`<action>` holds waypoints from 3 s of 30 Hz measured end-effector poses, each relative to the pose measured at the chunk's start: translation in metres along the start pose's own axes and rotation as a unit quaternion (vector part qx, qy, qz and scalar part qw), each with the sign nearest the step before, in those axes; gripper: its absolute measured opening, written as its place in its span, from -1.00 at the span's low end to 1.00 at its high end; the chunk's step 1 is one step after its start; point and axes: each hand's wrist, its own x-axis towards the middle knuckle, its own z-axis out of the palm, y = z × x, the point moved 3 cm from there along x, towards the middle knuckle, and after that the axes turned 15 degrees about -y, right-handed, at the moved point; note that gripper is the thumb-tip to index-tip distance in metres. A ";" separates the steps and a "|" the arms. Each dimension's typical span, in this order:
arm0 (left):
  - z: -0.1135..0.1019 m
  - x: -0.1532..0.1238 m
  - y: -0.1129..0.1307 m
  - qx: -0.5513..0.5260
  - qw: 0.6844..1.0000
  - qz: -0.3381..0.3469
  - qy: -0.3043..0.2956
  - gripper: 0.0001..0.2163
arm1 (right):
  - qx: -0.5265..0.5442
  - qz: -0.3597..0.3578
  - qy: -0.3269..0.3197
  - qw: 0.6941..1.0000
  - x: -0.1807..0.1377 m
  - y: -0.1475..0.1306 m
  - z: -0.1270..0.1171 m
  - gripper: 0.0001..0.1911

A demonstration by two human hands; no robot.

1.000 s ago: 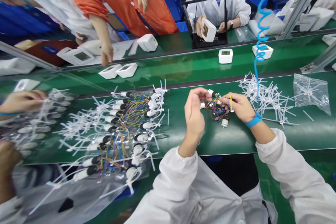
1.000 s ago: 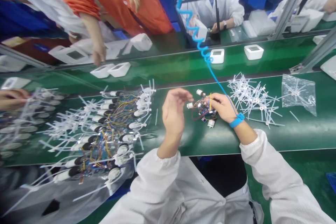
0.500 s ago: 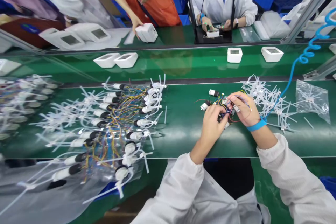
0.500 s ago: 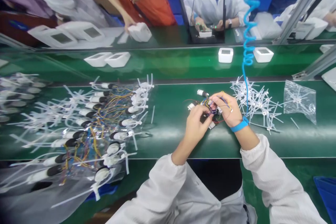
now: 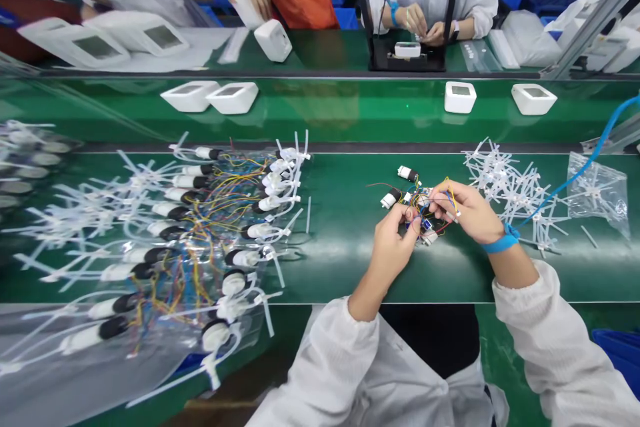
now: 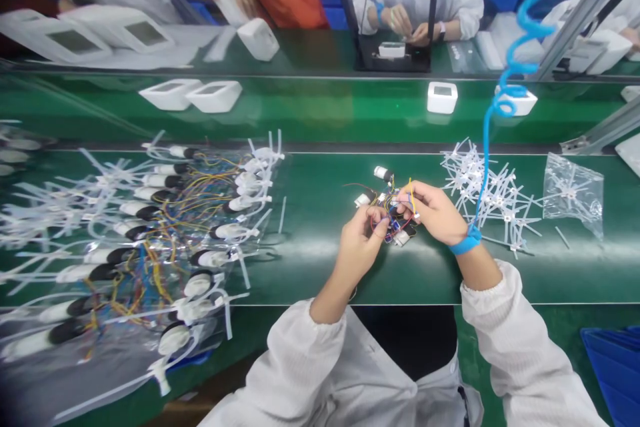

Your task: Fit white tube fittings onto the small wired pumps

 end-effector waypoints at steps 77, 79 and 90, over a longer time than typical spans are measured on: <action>0.002 -0.002 -0.021 -0.198 0.979 -0.026 0.032 -0.73 | -0.185 -0.004 -0.042 0.982 0.002 0.003 0.011 -0.80; 0.002 -0.002 -0.021 -0.237 0.970 -0.031 0.029 -0.70 | -0.235 -0.037 -0.044 0.970 0.002 0.002 0.012 -0.84; -0.006 -0.006 -0.021 -0.329 0.941 -0.080 0.006 -0.70 | -0.285 -0.076 -0.063 0.953 0.000 0.000 0.008 -0.92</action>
